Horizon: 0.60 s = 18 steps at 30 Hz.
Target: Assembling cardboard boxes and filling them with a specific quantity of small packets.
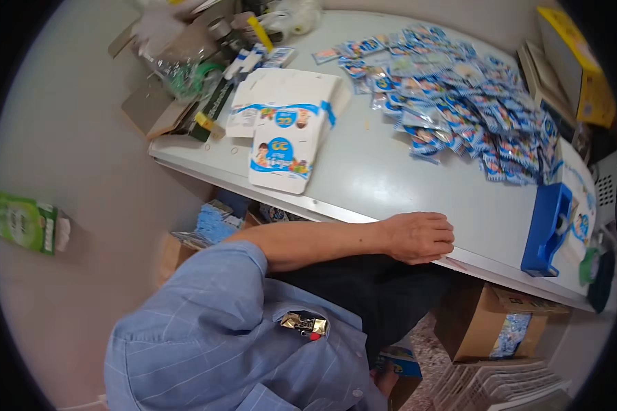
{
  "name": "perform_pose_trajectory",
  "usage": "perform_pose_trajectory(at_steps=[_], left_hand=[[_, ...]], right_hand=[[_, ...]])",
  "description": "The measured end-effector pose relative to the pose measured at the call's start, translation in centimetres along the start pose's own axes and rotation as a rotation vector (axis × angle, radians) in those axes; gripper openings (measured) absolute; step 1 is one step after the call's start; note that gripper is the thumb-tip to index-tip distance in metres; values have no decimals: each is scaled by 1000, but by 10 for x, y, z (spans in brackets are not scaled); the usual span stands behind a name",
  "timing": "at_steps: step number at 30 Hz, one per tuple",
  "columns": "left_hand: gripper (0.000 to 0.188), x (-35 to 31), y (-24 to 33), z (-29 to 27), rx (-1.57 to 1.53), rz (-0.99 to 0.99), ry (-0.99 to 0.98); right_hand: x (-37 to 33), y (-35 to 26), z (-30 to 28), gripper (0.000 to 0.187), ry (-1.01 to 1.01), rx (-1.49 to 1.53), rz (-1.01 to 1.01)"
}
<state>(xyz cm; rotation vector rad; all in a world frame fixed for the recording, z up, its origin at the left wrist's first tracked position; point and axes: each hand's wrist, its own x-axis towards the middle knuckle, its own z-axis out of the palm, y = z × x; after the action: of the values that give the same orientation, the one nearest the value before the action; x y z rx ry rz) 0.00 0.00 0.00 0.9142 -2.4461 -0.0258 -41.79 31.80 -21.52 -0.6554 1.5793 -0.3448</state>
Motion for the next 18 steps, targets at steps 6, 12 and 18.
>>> perform_pose_trajectory(at_steps=[6,12,18], left_hand=[[32,-91,6,-112,-11,-527,779],[67,-260,-103,-247,426,-1376,810],[88,-265,-148,-258,198,-1700,543]], right_hand=[[-90,-47,1,55,383,-346,-425],[-116,-313,144,36,395,-369,-804],[-62,-477,353,62,-26,-256,-976]])
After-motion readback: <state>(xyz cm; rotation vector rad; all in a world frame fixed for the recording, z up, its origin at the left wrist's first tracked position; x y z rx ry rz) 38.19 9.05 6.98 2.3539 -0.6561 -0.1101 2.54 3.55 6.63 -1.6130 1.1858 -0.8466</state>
